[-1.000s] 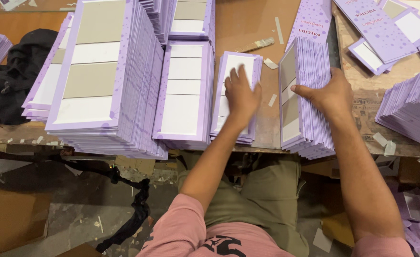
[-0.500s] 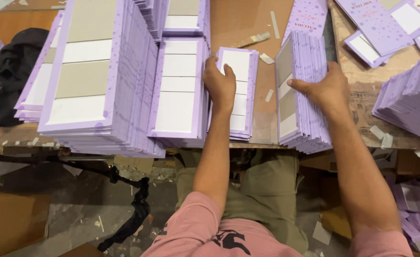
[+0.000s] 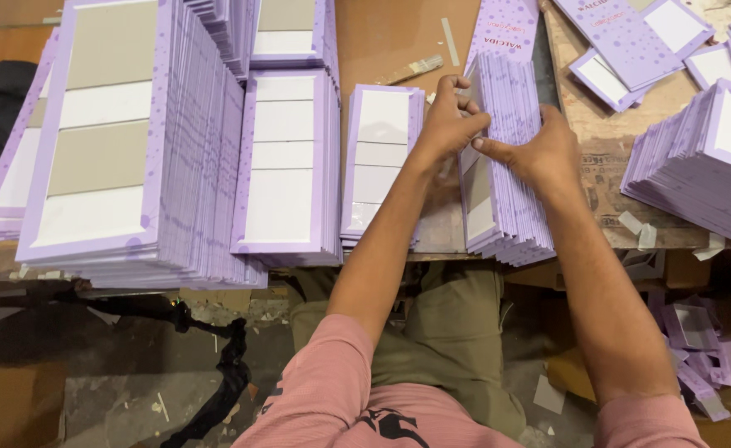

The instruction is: The person repeatedly picks up stacks of purple rectangular pads from a table, aligns their edges, and places them into a growing pile. The person handles the pads by hand, moving them between piles and occasionally adjusting their orientation.

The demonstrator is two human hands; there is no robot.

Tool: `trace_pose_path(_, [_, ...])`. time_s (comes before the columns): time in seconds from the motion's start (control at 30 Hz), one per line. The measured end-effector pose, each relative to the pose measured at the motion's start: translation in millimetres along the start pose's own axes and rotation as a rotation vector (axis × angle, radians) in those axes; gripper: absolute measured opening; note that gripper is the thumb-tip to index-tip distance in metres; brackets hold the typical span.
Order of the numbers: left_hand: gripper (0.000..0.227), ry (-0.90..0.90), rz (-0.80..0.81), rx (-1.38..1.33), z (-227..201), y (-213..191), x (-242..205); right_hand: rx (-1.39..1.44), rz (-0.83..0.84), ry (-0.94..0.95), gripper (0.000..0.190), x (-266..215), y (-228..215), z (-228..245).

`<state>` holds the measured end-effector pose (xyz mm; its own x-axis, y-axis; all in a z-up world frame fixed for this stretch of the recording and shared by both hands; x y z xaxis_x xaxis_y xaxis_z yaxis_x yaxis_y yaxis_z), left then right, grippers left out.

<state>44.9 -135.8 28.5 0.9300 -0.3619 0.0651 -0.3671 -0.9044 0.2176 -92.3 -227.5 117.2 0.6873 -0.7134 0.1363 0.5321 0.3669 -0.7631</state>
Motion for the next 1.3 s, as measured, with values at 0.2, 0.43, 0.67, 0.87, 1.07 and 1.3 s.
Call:
trace_pose_path(0.2, [0.076, -0.091, -0.003, 0.004, 6, 4, 6, -0.018, -0.007, -0.026, 0.102, 3, 5, -6])
trace_pose_path(0.43, [0.08, -0.262, -0.045, -0.024, 3, 5, 5, 0.028, -0.036, -0.052, 0.101, 4, 4, -8])
trace_pose_path(0.67, [0.08, -0.293, -0.02, 0.034, 4, 4, 17, -0.006, -0.004, 0.0, 0.104, 1, 6, -5])
trace_pose_path(0.87, [0.082, -0.3, -0.009, -0.027, 6, 10, 26, -0.02, -0.021, -0.026, 0.107, 0, 5, -5])
trace_pose_path(1.07, [0.084, -0.441, 0.006, 0.141, 5, 2, 25, -0.034, -0.006, -0.032, 0.105, 2, 7, -6])
trace_pose_path(1.3, [0.079, -0.482, 0.032, 0.077, 15, 2, 29, -0.058, -0.009, -0.01, 0.109, 3, 9, -6])
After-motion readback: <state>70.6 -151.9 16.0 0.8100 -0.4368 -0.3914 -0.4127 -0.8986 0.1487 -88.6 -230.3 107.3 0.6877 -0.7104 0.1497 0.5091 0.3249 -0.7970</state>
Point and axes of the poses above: each hand's wrist, its own x-axis towards the middle knuckle, its own y-axis out of the palm, z = x × y, the point moved 5 cm from there along x, towards the middle knuckle, and after that the axes turned 10 degrees about -z, right-handed, at the moved point
